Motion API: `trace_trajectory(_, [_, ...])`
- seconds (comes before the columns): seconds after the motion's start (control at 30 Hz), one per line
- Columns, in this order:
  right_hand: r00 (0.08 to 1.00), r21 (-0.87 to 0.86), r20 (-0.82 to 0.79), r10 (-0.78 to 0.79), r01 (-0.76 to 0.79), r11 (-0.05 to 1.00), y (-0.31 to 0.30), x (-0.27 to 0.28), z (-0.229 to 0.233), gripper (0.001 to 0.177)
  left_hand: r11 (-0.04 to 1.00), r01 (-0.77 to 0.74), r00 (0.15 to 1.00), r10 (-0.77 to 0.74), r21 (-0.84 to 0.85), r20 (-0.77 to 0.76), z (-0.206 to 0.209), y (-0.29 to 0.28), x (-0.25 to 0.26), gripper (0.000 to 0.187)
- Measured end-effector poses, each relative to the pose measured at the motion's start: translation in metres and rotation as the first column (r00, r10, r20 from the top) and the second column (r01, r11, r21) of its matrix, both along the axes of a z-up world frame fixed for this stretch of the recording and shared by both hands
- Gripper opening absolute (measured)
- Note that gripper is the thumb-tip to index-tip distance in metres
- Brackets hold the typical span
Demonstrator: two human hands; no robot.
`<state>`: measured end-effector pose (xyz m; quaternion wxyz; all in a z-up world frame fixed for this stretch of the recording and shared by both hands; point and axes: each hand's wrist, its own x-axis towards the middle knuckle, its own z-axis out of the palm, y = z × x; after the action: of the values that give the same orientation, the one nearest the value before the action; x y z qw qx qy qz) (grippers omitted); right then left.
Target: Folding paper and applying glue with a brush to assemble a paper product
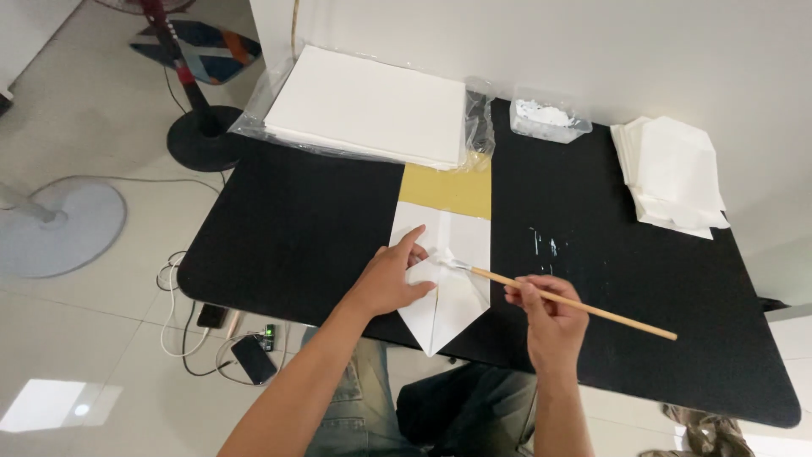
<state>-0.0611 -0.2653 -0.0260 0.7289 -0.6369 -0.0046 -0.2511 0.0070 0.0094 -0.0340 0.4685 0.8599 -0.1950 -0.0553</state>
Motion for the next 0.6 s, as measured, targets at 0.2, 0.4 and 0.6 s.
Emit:
trace_trajectory(0.2, [0.999, -0.142, -0.009, 0.038, -0.039, 0.989, 0.026, -0.006, 0.013, 0.01, 0.999, -0.014, 1.0, 0.014, -0.037, -0.007, 0.007, 0.0, -0.002, 0.108])
trace_trajectory(0.4, [0.997, -0.153, -0.02, 0.072, -0.074, 0.985, 0.038, -0.003, 0.014, 0.012, 0.998, -0.007, 0.999, 0.004, -0.055, -0.054, 0.02, 0.002, -0.005, 0.116])
trace_trajectory(0.6, [0.996, -0.21, -0.002, 0.085, -0.084, 0.974, 0.038, -0.002, 0.021, 0.012, 0.995, -0.01, 0.999, 0.005, -0.097, -0.052, 0.027, 0.003, -0.006, 0.12])
